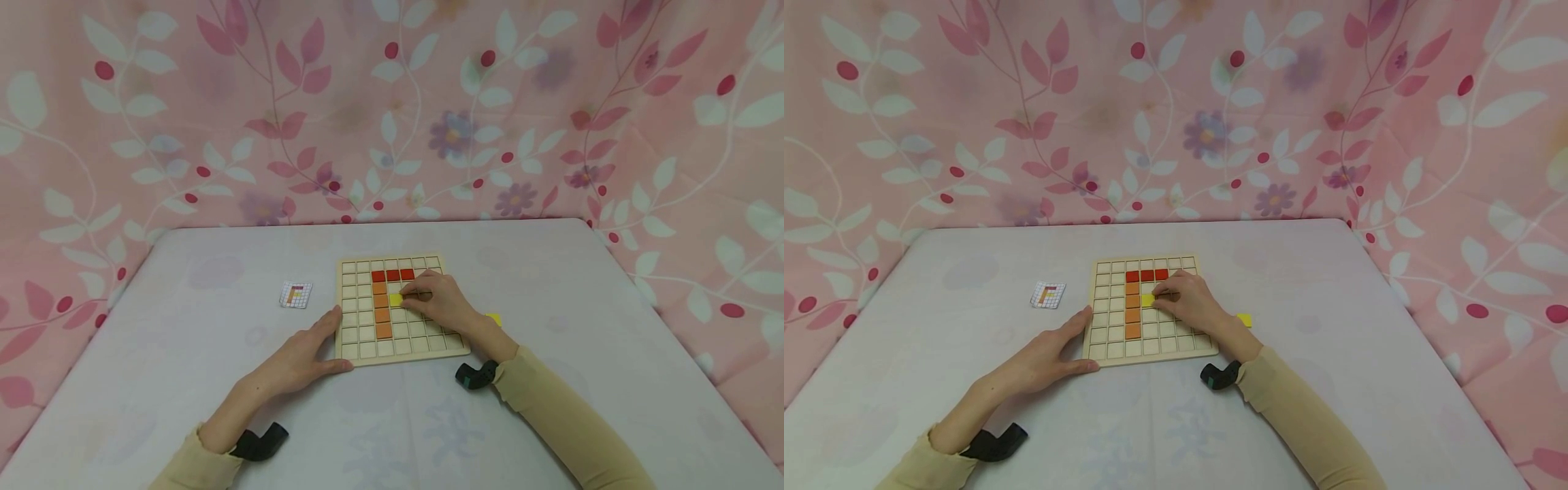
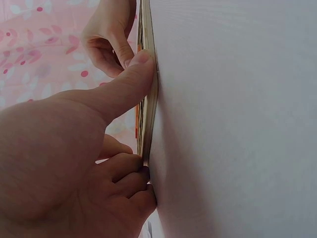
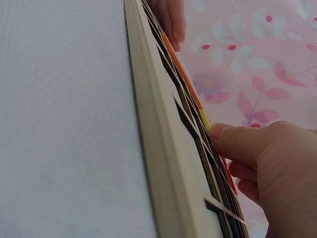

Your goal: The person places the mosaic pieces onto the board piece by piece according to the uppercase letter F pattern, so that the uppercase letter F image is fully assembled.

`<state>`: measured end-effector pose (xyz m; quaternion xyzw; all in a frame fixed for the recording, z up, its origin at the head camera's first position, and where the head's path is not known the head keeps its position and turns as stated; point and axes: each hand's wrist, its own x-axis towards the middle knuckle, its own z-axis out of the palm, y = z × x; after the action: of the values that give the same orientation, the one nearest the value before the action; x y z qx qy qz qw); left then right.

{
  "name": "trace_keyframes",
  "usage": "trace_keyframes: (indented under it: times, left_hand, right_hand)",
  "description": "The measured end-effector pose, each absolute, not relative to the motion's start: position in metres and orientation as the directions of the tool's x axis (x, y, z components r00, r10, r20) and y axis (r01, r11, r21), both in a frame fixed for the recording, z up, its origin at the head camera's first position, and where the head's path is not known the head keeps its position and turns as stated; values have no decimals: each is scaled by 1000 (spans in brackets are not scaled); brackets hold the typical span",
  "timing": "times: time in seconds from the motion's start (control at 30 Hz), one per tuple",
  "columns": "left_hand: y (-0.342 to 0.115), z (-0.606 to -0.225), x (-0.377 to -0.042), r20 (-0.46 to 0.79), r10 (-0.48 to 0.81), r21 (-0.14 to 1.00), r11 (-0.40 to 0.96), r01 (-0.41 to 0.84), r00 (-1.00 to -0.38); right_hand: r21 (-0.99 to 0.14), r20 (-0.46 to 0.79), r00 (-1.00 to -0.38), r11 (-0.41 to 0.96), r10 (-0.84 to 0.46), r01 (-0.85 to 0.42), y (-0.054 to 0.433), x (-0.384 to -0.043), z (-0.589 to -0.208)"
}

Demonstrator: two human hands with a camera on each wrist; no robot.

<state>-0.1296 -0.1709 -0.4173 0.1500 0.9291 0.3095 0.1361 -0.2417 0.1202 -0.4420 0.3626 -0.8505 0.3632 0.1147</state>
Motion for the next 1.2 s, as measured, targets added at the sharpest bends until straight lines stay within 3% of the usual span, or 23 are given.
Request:
trace_keyframes:
  times: [0.7,0.93,1.2]
  left_hand:
    - [-172,-417,-129,-169,352,620,764,179,-921]
    - [-170,-419,-128,-175,358,625,760,177,-917]
    - [-171,-417,-129,-159,362,618,762,193,-918]
  right_hand:
    - [-552,450,-714,463,-536,-694,120,-242,-439]
    - [-669,373,-799,459,-472,-584,154,-243,-418]
    - [-685,218,-878,574,-426,-449,216,-243,-413]
